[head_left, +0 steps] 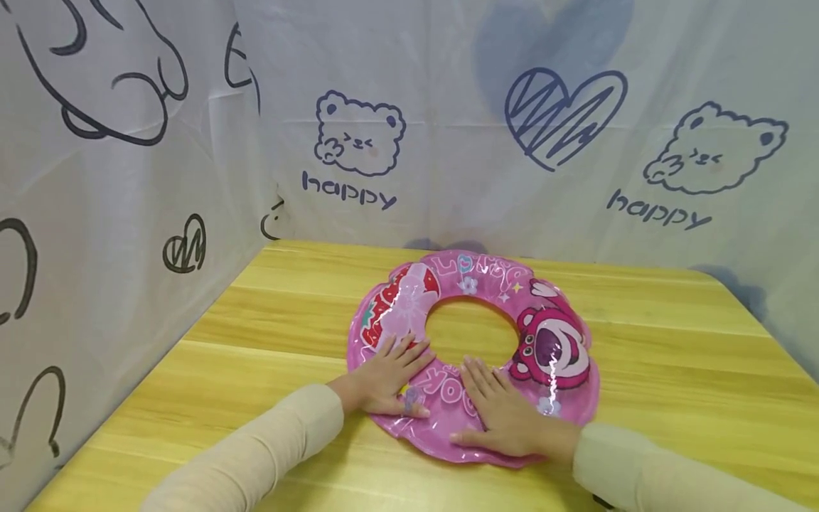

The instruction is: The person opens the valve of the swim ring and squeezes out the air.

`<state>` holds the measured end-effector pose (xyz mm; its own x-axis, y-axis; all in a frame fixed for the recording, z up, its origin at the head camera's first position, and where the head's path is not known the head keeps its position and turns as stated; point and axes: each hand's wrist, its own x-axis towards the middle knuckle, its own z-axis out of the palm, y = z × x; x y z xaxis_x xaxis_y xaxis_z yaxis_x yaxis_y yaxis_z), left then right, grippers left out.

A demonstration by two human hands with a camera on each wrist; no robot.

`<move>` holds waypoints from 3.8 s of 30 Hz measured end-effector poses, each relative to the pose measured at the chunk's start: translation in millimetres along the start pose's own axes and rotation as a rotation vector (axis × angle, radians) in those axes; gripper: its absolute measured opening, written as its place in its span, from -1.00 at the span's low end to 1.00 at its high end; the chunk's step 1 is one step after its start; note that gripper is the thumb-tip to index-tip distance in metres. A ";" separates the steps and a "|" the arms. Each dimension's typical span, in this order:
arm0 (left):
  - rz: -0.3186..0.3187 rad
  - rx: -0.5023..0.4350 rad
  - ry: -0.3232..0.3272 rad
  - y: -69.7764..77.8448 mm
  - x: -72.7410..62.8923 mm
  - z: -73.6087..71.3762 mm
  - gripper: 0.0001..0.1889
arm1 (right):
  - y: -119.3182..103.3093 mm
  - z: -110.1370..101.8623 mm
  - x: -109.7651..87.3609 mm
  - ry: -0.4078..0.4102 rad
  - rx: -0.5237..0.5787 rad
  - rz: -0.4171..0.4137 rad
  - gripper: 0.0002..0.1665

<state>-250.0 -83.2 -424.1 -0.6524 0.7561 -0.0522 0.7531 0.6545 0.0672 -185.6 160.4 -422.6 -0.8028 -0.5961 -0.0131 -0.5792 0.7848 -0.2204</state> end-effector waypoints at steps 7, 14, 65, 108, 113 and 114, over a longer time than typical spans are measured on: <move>-0.014 0.004 -0.009 0.8 0.6 -1.7 -0.05 | -5.5 -3.3 2.8 -0.030 -0.073 0.017 0.19; -0.040 0.000 -0.028 2.5 2.2 -2.6 -0.05 | -7.0 -3.9 3.7 -0.009 -0.168 -0.005 0.18; 0.064 0.100 0.071 -38.0 -36.3 -23.9 0.25 | 90.3 -45.0 -29.5 0.102 -0.280 -0.091 0.24; -0.099 0.123 0.098 76.9 14.1 -1.4 0.10 | 60.8 -27.4 -18.7 0.110 -0.202 -0.188 0.19; -0.113 0.130 0.118 77.3 15.1 8.2 0.13 | 61.0 -20.2 -18.7 0.072 -0.200 -0.166 0.18; -0.113 0.128 0.122 77.3 15.3 9.8 0.13 | 61.2 -18.9 -18.6 0.065 -0.200 -0.163 0.17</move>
<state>-201.0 -21.0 -429.4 -0.7326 0.6770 0.0697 0.6744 0.7359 -0.0597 -208.8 222.7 -417.5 -0.7006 -0.7100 0.0706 -0.7126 0.7014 -0.0171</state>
